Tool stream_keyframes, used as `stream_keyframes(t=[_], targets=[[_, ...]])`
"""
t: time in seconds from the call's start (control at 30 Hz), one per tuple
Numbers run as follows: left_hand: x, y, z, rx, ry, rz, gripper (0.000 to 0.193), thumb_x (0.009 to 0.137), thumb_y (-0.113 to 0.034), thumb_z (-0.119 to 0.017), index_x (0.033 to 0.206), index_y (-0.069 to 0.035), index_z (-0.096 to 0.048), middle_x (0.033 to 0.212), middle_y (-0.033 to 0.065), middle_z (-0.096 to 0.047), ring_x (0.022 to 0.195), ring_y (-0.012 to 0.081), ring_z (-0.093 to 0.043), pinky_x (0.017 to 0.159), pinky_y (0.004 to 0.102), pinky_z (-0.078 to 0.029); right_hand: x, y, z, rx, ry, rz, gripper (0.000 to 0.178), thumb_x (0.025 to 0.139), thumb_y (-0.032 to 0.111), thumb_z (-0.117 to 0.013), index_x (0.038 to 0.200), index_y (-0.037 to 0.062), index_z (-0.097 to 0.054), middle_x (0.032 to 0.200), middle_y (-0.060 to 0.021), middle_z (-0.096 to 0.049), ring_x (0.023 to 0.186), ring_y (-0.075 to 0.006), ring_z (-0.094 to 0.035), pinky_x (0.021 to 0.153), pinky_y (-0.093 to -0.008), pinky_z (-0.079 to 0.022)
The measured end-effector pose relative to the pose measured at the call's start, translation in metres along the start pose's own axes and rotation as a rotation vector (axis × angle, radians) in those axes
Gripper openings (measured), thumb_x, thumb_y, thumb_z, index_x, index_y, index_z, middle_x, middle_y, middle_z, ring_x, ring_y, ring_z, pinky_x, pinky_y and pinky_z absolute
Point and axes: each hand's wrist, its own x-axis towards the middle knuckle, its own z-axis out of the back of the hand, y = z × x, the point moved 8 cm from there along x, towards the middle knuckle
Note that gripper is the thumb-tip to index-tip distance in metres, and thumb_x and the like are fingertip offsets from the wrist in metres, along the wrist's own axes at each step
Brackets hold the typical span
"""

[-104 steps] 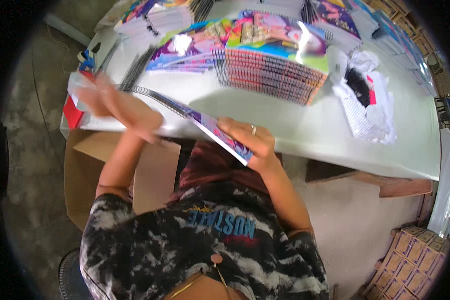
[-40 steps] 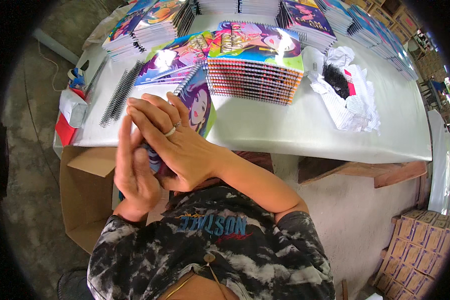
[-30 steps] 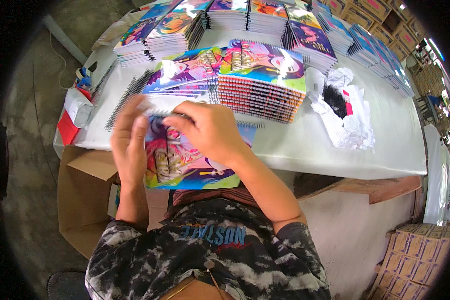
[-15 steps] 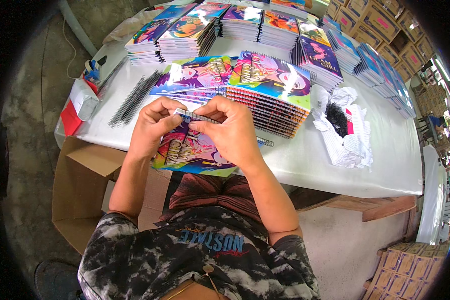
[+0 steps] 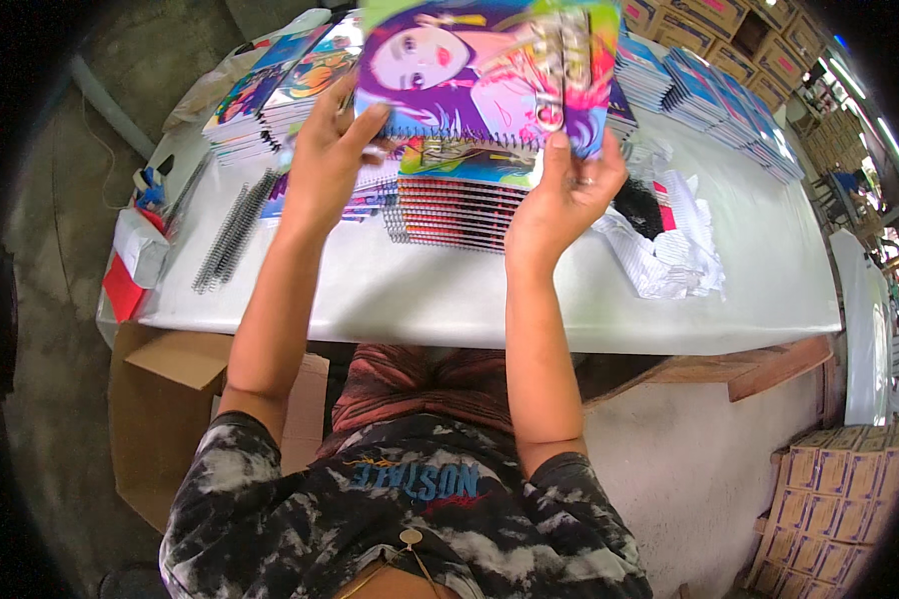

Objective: The person inserts spiral wire bindings into spiral-bound notebooks, aligns the covers, and stacks the finished units on the table. They handle multiple notebooks one at a time, occasionally placing completed stacks into a cardboard box.

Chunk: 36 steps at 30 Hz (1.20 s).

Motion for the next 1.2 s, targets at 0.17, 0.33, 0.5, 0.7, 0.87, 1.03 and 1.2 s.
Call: stream_keyframes(t=[0.17, 0.33, 0.5, 0.7, 0.87, 1.03, 1.2], targets=[[0.009, 0.048, -0.016, 0.953, -0.129, -0.071, 0.027, 0.079, -0.026, -0.058, 0.099, -0.007, -0.059, 0.089, 0.0132, -0.062, 0.079, 0.0305, -0.058, 0.071, 0.0402, -0.044, -0.004, -0.076, 0.064, -0.98, 0.102, 0.038, 0.045, 0.082, 0.021, -0.062, 0.114, -0.0034, -0.041, 0.11, -0.0153, -0.048, 0.097, -0.0233, -0.051, 0.088, -0.0349, -0.039], [0.009, 0.043, 0.02, 0.967, -0.319, -0.403, 0.027, 0.071, -0.014, -0.058, 0.097, -0.01, -0.06, 0.101, 0.0119, -0.056, 0.098, 0.0307, -0.05, 0.083, 0.0447, -0.037, -0.015, -0.065, 0.06, -0.487, 0.155, -0.107, 0.054, 0.085, 0.024, -0.06, 0.124, -0.0038, -0.035, 0.123, -0.0209, -0.043, 0.114, -0.0265, -0.042, 0.097, -0.0354, -0.032], [0.061, 0.032, 0.054, 1.08, -0.349, -0.646, 0.042, 0.067, -0.006, -0.056, 0.109, -0.013, -0.056, 0.11, 0.0106, -0.052, 0.108, 0.0306, -0.045, 0.089, 0.0449, -0.035, -0.037, -0.044, 0.066, -0.629, 0.132, 0.139, 0.056, 0.087, 0.02, -0.056, 0.13, -0.0046, -0.03, 0.132, -0.0204, -0.035, 0.124, -0.0294, -0.033, 0.105, -0.0379, -0.021], [0.137, 0.111, 0.02, 1.202, 0.174, -0.434, 0.05, 0.068, -0.006, -0.055, 0.118, -0.013, -0.053, 0.121, 0.014, -0.05, 0.115, 0.0324, -0.043, 0.099, 0.0422, -0.033, -0.101, -0.039, 0.072, -0.908, 0.293, 0.167, 0.062, 0.079, 0.015, -0.059, 0.13, -0.0047, -0.03, 0.135, -0.0219, -0.028, 0.126, -0.0357, -0.026, 0.105, -0.0449, -0.018], [0.183, 0.205, -0.016, 1.134, 0.492, -0.16, 0.056, 0.072, -0.021, -0.062, 0.125, -0.012, -0.048, 0.125, 0.0173, -0.048, 0.117, 0.034, -0.044, 0.096, 0.0404, -0.037, -0.108, -0.046, 0.071, -0.972, 0.31, 0.146, 0.055, 0.077, 0.014, -0.059, 0.123, -0.0041, -0.037, 0.133, -0.023, -0.03, 0.125, -0.0391, -0.025, 0.103, -0.0479, -0.02], [0.214, 0.263, -0.052, 0.987, 0.76, -0.204, 0.068, 0.072, -0.04, -0.067, 0.13, -0.014, -0.043, 0.115, 0.0207, -0.055, 0.108, 0.0375, -0.051, 0.09, 0.0416, -0.043, -0.114, -0.041, 0.068, -1.025, 0.321, 0.256, 0.04, 0.076, 0.013, -0.058, 0.113, -0.0007, -0.049, 0.127, -0.0223, -0.039, 0.121, -0.0404, -0.033, 0.101, -0.0477, -0.026], [0.201, 0.277, -0.083, 1.334, 0.777, -0.084, 0.04, 0.087, -0.028, -0.045, 0.124, -0.014, -0.046, 0.098, 0.0226, -0.061, 0.091, 0.0359, -0.061, 0.077, 0.0428, -0.048, -0.115, -0.044, 0.07, -1.099, 0.38, 0.256, 0.031, 0.074, 0.007, -0.057, 0.105, 0.0017, -0.055, 0.126, -0.0215, -0.04, 0.118, -0.0398, -0.035, 0.1, -0.0471, -0.027]])
